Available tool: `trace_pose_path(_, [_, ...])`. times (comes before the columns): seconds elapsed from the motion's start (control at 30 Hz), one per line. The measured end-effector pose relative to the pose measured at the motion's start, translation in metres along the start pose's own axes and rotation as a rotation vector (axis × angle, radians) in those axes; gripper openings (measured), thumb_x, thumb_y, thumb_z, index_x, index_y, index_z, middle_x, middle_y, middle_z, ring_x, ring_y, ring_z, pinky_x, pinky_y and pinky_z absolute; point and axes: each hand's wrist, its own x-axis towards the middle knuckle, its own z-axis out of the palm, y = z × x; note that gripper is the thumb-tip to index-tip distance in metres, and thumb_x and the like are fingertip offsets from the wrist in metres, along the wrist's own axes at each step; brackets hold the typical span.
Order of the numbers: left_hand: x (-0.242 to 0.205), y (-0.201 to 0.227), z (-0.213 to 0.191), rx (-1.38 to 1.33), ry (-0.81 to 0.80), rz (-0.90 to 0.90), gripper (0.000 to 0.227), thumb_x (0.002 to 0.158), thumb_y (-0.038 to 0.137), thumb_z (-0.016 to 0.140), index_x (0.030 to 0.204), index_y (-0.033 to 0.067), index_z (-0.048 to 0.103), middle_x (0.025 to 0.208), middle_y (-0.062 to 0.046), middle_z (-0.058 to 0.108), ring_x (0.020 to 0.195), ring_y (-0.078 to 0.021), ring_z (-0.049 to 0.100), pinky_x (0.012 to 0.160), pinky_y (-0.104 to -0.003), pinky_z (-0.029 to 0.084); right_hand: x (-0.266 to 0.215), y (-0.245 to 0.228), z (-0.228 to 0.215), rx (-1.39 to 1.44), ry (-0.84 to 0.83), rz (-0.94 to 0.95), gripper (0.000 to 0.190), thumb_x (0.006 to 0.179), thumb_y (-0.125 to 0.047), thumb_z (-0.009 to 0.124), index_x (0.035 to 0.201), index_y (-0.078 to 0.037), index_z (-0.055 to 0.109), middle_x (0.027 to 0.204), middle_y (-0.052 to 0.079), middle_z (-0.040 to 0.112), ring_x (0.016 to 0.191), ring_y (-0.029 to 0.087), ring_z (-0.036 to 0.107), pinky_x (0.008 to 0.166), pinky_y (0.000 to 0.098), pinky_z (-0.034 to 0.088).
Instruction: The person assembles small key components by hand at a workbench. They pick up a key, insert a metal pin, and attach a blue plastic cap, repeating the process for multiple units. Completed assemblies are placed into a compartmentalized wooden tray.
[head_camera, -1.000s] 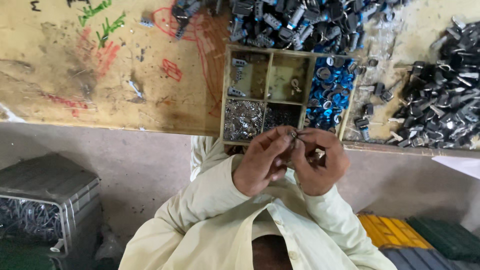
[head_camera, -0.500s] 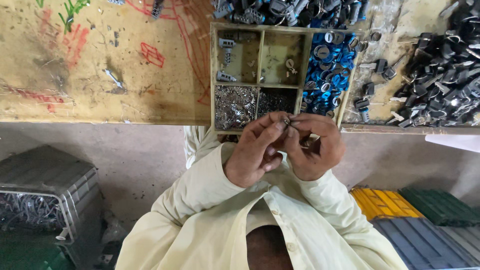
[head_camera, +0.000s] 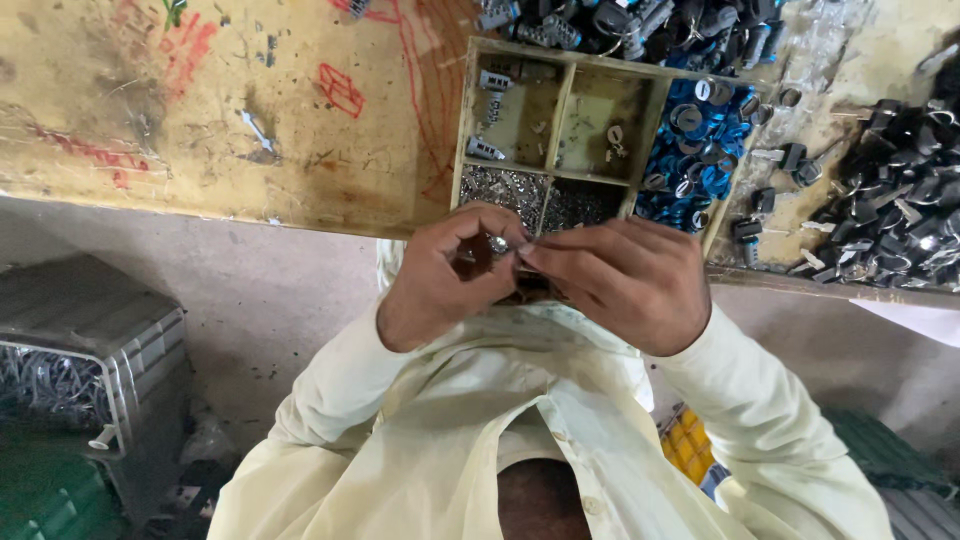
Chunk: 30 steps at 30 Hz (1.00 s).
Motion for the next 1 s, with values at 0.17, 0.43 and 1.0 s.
trace_pose_path(0.17, [-0.006,-0.007,-0.014,-0.380,0.049,-0.196,0.013,0.102,0.011,0.060,0.113,0.0042,0.061,0.085,0.001,0.057,0.054,-0.0032,0.045,0.046,-0.022,0.041,0.066,0.025,-0.012,-0.060,-0.196,-0.111,0.012,0.096,-0.018,0.082,0.108,-0.016,0.078,0.109,0.004,0.074,0.089,0.018,0.073,0.073,0.0342,0.062])
trace_pose_path(0.43, [-0.014,-0.014,-0.006,-0.209,0.135,0.024,0.015,0.101,0.007,0.063,0.115,0.0049,0.057,0.085,0.002,0.054,0.059,-0.0027,0.043,0.051,-0.021,0.037,0.105,0.029,0.010,-0.727,-0.112,-0.264,0.020,0.087,-0.020,0.077,0.107,-0.021,0.073,0.112,-0.004,0.063,0.111,0.015,0.062,0.082,0.0325,0.059])
trace_pose_path(1.0, [0.017,-0.006,0.049,-0.483,-0.309,-0.089,0.013,0.105,0.008,0.065,0.113,0.0078,0.055,0.091,0.003,0.057,0.074,-0.0016,0.046,0.066,-0.020,0.040,-0.105,0.006,0.049,0.937,0.484,0.712,0.047,0.089,0.011,0.070,0.130,-0.001,0.052,0.118,0.016,0.068,0.108,0.019,0.069,0.094,0.0303,0.059])
